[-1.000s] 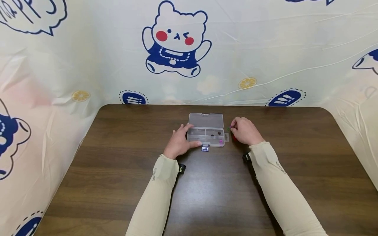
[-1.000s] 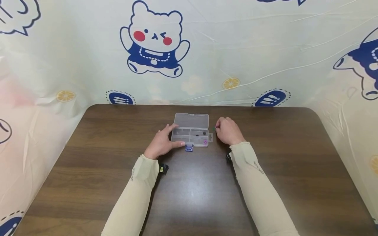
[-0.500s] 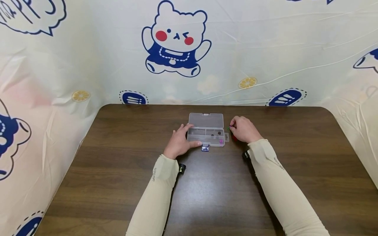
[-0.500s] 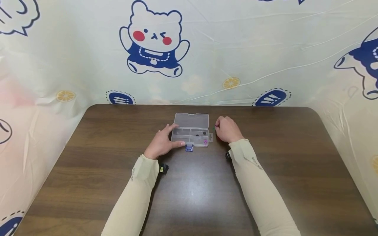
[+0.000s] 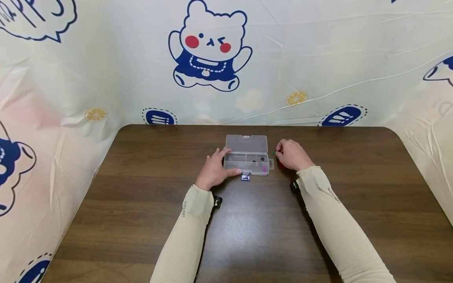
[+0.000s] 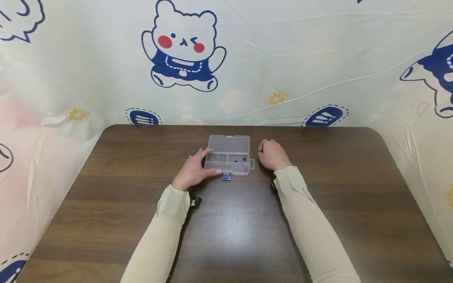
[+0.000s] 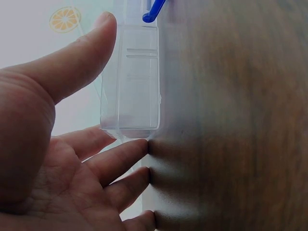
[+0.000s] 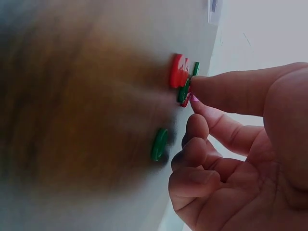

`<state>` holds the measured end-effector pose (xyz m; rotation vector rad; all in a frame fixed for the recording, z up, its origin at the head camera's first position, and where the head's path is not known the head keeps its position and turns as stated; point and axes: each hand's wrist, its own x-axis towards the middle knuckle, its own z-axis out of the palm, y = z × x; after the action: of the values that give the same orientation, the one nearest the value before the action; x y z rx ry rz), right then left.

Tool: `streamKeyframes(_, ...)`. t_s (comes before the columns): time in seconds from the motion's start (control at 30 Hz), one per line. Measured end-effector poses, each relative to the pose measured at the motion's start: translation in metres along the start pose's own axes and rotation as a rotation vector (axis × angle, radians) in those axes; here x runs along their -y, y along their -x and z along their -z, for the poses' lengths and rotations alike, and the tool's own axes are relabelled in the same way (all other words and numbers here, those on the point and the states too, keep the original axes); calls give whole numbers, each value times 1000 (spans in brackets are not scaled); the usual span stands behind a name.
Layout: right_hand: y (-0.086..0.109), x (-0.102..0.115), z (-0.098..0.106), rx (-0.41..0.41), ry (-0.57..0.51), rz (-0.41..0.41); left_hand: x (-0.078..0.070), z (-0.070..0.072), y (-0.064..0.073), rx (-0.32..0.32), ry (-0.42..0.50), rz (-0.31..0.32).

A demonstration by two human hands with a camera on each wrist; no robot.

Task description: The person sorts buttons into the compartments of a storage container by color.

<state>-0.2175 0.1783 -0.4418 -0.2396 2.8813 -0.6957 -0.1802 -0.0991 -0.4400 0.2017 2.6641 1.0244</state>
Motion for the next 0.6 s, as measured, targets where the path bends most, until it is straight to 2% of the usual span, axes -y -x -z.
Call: streamKeyframes(0.6,2,0,1,-5,10,5,-2,1,1,4,-2,0)
